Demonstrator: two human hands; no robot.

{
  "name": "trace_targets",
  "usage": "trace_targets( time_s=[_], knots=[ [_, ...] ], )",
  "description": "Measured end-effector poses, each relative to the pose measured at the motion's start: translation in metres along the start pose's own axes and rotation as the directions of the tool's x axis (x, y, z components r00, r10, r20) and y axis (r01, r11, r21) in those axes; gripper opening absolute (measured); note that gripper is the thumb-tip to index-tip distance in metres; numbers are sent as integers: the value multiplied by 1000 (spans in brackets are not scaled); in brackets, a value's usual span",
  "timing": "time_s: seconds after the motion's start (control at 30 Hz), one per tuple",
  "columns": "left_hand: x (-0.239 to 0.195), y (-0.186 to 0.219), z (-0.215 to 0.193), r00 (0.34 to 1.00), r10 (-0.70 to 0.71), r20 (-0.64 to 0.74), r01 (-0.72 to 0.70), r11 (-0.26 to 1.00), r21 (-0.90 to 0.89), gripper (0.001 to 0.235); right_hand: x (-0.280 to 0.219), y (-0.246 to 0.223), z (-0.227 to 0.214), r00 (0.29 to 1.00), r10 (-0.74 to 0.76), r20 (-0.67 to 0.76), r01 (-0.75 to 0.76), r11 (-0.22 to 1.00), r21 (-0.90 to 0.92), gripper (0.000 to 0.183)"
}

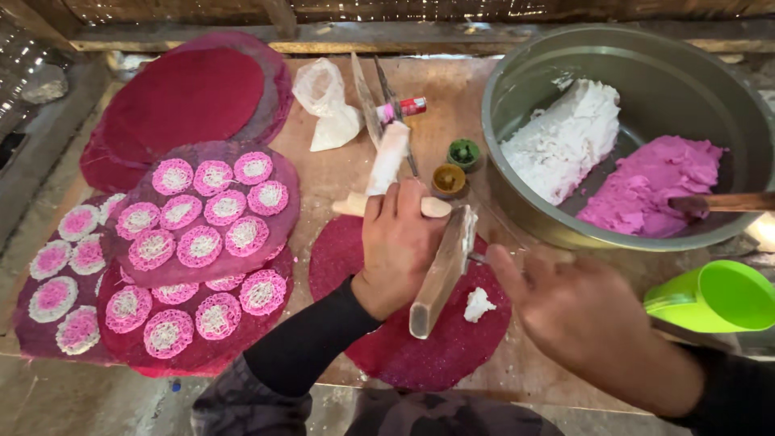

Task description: The person is shaping and decorating crackers by pressing a wooden mold into colored dough and arranging the patterned discs on mats.

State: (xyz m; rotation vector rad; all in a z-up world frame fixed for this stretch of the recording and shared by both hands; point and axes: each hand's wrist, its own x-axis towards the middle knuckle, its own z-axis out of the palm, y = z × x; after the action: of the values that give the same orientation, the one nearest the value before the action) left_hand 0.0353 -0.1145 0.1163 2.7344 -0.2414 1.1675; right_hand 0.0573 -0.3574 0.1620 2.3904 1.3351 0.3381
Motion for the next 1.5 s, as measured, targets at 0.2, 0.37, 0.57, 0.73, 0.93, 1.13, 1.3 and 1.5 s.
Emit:
trace_targets(
  time_s=[0.2, 0.37, 0.57, 0.73, 0.93, 1.13, 1.3, 1.5],
  knots=[
    [3, -41, -25, 998, 44, 33, -39, 988, -151, 15, -19, 18, -8, 972, 118, -203, -67, 968, 242, 48],
    [-4, -84, -36, 993, -33, 114, 71, 937, -342, 20, -2, 81, 44, 833, 549, -67, -535, 831, 154, 23],
    [-45, -115, -22, 945, -200, 258, 315, 762, -565, 25, 30, 51, 104, 834, 417, -361, -182, 826, 534, 29],
    [-80, -118, -8, 889, -390, 240, 441, 588, -678, 30, 49, -52, 106, 926, 366, 94, -25, -189, 982, 42],
    [-103, -112, 14, 816, -546, 188, 460, 419, -783, 36, 68, -96, 101, 935, 300, 190, -10, -513, 858, 54],
    [-119, -119, 17, 718, -661, 217, 521, 304, -798, 42, 58, -74, 85, 932, 343, 121, 54, -460, 886, 69],
    [-133, -58, -11, 903, -399, 159, 429, 823, -372, 41, 46, -45, 78, 927, 372, -51, 152, -247, 957, 83],
    [-131, -35, -50, 932, -337, 136, 364, 865, -347, 40, 50, -41, 54, 945, 149, -290, 236, 301, 924, 95]
  ],
)
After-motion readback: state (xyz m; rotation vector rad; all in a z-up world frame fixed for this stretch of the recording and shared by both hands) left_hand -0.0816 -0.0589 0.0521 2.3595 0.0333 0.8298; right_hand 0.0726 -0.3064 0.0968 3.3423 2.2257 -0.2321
